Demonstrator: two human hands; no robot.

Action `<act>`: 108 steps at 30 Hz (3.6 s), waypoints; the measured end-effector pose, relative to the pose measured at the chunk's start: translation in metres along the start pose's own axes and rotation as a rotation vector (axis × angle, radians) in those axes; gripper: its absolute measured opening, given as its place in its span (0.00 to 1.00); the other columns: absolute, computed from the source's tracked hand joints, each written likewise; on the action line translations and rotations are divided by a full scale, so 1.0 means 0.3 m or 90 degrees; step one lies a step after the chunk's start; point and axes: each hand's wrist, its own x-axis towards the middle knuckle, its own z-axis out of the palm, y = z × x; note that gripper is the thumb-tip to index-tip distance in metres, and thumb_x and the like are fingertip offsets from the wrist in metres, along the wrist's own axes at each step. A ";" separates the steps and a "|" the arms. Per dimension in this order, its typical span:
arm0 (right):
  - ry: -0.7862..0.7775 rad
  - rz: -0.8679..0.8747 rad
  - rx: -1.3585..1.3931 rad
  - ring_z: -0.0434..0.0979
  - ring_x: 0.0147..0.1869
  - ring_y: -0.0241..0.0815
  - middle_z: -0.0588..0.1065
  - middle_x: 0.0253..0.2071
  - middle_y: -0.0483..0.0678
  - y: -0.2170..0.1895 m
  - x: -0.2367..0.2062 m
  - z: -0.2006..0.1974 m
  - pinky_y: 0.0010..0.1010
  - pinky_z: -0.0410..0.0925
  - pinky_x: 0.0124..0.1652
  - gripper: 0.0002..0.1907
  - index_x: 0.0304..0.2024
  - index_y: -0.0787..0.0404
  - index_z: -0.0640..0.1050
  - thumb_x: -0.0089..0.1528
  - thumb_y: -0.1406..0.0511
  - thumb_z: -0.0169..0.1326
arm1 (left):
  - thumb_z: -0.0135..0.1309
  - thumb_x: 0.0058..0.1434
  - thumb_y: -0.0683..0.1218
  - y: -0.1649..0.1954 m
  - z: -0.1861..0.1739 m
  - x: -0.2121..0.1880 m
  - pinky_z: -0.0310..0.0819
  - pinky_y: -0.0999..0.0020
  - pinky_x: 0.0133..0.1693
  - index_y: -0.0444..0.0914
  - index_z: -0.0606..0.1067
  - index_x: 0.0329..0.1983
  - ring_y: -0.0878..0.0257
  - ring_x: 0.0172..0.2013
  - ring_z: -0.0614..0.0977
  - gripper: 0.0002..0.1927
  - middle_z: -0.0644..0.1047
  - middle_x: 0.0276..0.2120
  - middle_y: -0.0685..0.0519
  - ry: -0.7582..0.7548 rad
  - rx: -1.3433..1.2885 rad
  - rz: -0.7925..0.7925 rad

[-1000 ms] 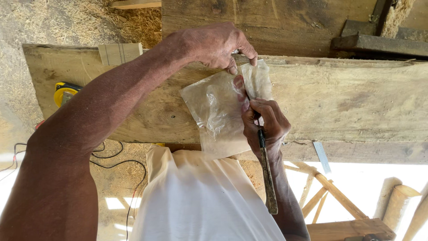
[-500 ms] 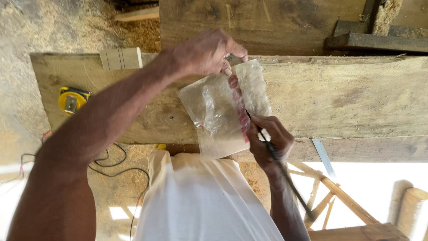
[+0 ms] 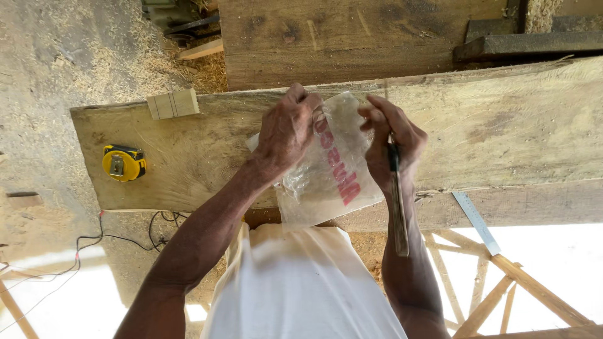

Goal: The person retrieves a plastic bag from a shelf, cuts it open with a knife, and removes small metal hardware pieces. They then unwrap the pieces from protective plastic and inspect them on a workbench.

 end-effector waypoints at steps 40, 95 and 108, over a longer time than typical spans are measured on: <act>0.031 0.016 0.082 0.74 0.37 0.30 0.77 0.39 0.45 -0.251 -0.001 -0.220 0.20 0.67 0.35 0.08 0.45 0.62 0.82 0.67 0.77 0.65 | 0.61 0.68 0.40 0.291 0.109 -0.143 0.86 0.69 0.37 0.32 0.72 0.54 0.51 0.43 0.87 0.15 0.80 0.49 0.34 0.107 -0.360 0.111; 0.050 0.130 -0.018 0.85 0.49 0.42 0.81 0.46 0.55 -0.267 -0.162 -0.005 0.29 0.77 0.47 0.09 0.49 0.66 0.82 0.66 0.75 0.61 | 0.66 0.51 0.42 0.045 -0.097 0.240 0.83 0.66 0.38 0.46 0.84 0.42 0.66 0.34 0.86 0.14 0.81 0.56 0.65 -0.408 -0.125 0.448; 0.026 0.117 -0.062 0.86 0.47 0.43 0.82 0.44 0.56 -0.223 -0.115 0.039 0.30 0.81 0.46 0.06 0.42 0.66 0.82 0.63 0.77 0.61 | 0.62 0.56 0.38 0.061 -0.088 0.268 0.82 0.65 0.41 0.50 0.84 0.48 0.65 0.34 0.85 0.18 0.80 0.54 0.66 -0.431 -0.098 0.391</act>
